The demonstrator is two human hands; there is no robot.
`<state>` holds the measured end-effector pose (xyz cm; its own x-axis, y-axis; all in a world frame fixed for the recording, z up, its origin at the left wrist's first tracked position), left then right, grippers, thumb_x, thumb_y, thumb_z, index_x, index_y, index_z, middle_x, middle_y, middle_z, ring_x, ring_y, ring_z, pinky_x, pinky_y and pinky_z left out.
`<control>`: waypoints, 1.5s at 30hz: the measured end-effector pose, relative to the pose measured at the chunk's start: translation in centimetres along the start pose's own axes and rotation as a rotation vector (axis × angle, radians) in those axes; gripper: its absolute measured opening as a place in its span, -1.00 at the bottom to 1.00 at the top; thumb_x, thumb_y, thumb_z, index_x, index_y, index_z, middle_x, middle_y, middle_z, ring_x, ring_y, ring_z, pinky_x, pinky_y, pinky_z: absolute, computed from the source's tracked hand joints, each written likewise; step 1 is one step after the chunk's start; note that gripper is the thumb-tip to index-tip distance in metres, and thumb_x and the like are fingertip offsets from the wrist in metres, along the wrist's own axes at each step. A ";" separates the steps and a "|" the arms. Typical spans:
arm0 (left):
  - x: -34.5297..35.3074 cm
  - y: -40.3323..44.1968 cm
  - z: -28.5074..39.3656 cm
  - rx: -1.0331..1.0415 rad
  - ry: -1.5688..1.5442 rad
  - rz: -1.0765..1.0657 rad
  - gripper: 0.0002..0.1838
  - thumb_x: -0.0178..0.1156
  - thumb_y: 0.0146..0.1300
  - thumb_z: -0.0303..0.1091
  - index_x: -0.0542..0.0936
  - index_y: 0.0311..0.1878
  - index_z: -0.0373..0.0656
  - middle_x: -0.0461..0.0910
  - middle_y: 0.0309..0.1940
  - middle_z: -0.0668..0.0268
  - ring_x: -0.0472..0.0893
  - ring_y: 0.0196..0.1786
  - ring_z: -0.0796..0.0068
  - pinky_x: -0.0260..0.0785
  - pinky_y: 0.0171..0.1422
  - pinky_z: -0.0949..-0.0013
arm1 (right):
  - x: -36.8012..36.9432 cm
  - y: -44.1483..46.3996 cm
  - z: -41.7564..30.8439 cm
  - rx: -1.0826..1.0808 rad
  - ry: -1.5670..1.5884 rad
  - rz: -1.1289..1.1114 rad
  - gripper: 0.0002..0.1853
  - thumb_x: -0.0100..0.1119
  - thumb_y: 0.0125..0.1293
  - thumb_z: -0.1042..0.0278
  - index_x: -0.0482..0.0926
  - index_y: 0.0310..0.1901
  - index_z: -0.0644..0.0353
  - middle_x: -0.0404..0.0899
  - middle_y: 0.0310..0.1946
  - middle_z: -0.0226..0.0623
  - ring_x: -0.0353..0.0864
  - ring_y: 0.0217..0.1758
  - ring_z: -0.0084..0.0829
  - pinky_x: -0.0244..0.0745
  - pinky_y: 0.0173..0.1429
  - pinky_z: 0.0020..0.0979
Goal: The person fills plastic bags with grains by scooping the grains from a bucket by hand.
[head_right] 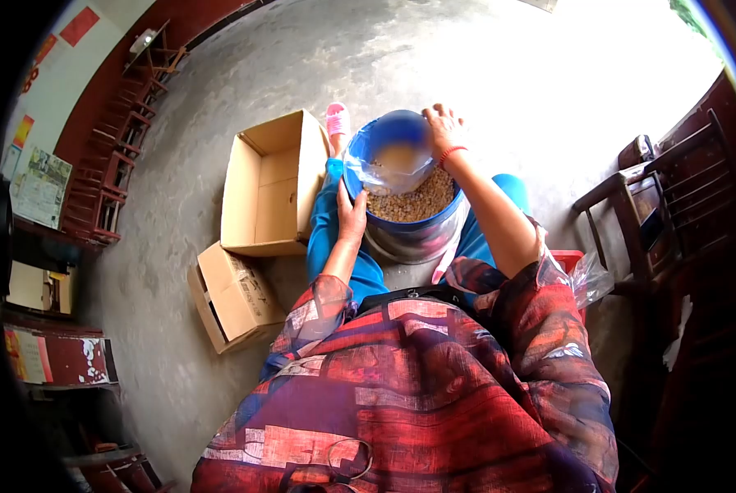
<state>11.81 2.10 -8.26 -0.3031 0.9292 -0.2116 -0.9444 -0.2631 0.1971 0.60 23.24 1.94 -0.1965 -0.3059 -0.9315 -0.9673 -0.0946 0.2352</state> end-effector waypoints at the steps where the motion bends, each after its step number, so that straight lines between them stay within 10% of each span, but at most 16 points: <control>1: 0.1 0.0 -0.2 0.001 0.002 0.015 -0.33 0.09 0.14 -0.32 0.08 0.28 -0.32 0.17 0.20 -0.06 0.18 0.26 0.04 -0.04 0.36 0.21 | 0.0 -0.6 0.6 0.026 -0.084 -0.002 -0.52 0.07 0.03 0.41 0.35 0.07 -0.11 0.30 0.10 -0.26 0.24 0.22 -0.24 0.15 0.19 -0.15; 9: -0.3 -0.5 1.4 -0.037 0.056 0.004 -0.33 0.08 0.16 -0.34 0.06 0.29 -0.32 0.15 0.20 -0.09 0.17 0.26 0.05 -0.03 0.35 0.20 | 5.3 -3.9 5.7 0.051 0.233 -0.065 -0.18 -0.08 -0.03 0.69 0.08 0.30 -0.24 0.26 0.12 -0.06 0.46 -0.02 -0.02 0.45 0.01 -0.23; 18: -1.0 0.5 3.1 -0.220 0.074 -0.039 -0.28 0.11 0.06 -0.42 0.06 0.31 -0.27 0.19 0.22 -0.05 0.22 0.27 0.12 0.03 0.34 0.26 | 3.5 -4.5 4.9 0.080 0.318 -0.012 -0.21 -0.22 -0.05 0.74 0.18 0.26 -0.23 0.32 0.07 -0.05 0.43 0.01 0.00 0.41 0.06 -0.21; 29: -0.6 11.4 0.5 -0.502 -0.101 -0.064 -0.43 0.09 0.21 -0.05 0.32 0.11 -0.34 0.47 -0.11 0.18 0.45 -0.07 0.47 0.28 0.01 0.45 | 2.6 -4.6 4.7 0.135 0.379 -0.048 -0.26 -0.13 0.00 0.67 0.21 0.24 -0.30 0.31 0.10 -0.04 0.45 0.01 -0.04 0.42 0.05 -0.20; 41: 0.7 9.2 1.7 -0.114 0.370 0.029 -0.35 0.05 -0.06 -0.53 0.21 0.21 -0.29 0.33 0.11 -0.02 0.32 0.18 0.06 0.13 0.27 0.20 | 2.8 -4.7 5.0 0.130 0.477 0.030 -0.29 -0.14 -0.04 0.63 0.28 0.19 -0.28 0.34 0.06 -0.08 0.43 0.04 -0.07 0.39 0.09 -0.25; 45: 1.7 8.6 6.5 0.541 0.677 -0.118 -0.40 0.15 -0.08 -0.39 0.32 0.14 -0.23 0.38 0.05 0.10 0.30 0.17 0.13 0.06 0.27 0.18 | 2.6 -4.5 5.0 0.140 0.522 0.032 -0.30 -0.13 -0.05 0.62 0.29 0.19 -0.28 0.35 0.05 -0.11 0.42 0.05 -0.10 0.38 0.10 -0.28</control>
<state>4.04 3.14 -0.70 -0.3799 0.5432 -0.7487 -0.8362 0.1444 0.5290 3.63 27.57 -2.93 -0.1550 -0.7398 -0.6547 -0.9812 0.0383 0.1889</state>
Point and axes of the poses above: each hand's wrist, its own y-axis towards the middle knuckle, its own x-axis out of the palm, z = x × y, the point moved 1 cm from there along y, towards the middle knuckle
